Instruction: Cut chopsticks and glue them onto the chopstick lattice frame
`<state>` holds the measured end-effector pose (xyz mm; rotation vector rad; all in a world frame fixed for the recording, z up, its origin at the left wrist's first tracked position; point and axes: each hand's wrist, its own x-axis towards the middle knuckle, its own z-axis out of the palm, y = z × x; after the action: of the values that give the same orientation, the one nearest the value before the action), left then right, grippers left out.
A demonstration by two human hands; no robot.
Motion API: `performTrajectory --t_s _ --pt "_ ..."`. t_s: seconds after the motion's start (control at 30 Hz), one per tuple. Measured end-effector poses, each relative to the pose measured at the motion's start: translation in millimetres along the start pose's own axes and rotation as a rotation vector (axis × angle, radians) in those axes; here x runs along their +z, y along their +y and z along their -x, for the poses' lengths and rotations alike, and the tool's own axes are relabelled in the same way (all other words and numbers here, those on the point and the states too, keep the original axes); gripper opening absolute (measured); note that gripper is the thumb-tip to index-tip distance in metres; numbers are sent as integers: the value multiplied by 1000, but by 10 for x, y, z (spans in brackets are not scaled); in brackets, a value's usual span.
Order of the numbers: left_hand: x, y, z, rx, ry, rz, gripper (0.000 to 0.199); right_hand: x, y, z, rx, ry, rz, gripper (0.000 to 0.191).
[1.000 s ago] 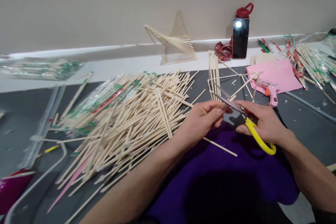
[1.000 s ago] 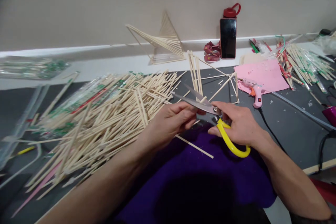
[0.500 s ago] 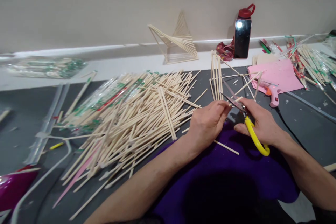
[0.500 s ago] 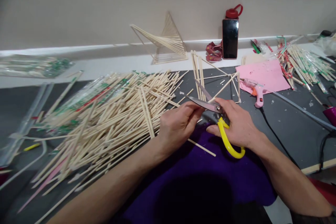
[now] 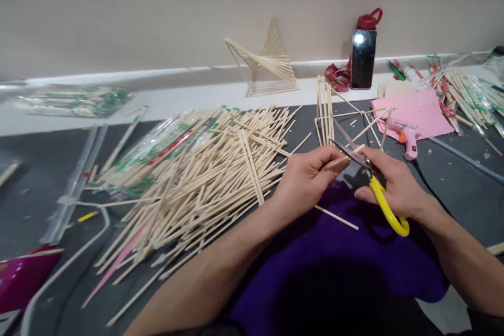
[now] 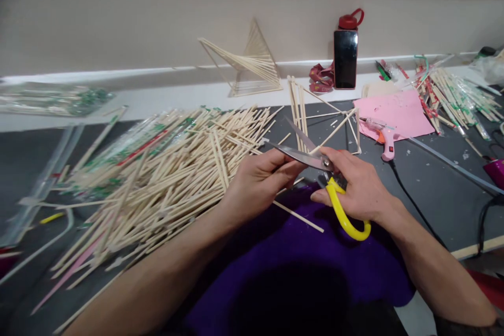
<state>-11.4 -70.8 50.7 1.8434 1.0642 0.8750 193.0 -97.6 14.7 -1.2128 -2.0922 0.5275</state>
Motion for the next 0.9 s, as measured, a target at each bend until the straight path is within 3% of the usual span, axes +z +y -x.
performTrajectory --t_s 0.13,0.5,0.73,0.9 --pt "-14 22 -22 -126 -81 214 25 -27 4 -3 -43 -2 -22 63" --pt "-54 75 -31 -361 -240 494 28 -100 29 -12 -80 -68 -80 68" --pt "-35 30 -66 -366 -215 436 23 -62 57 -15 -62 -48 -57 69" --pt "-37 -7 -76 -277 -127 302 22 -5 40 -37 -16 -39 -4 63"
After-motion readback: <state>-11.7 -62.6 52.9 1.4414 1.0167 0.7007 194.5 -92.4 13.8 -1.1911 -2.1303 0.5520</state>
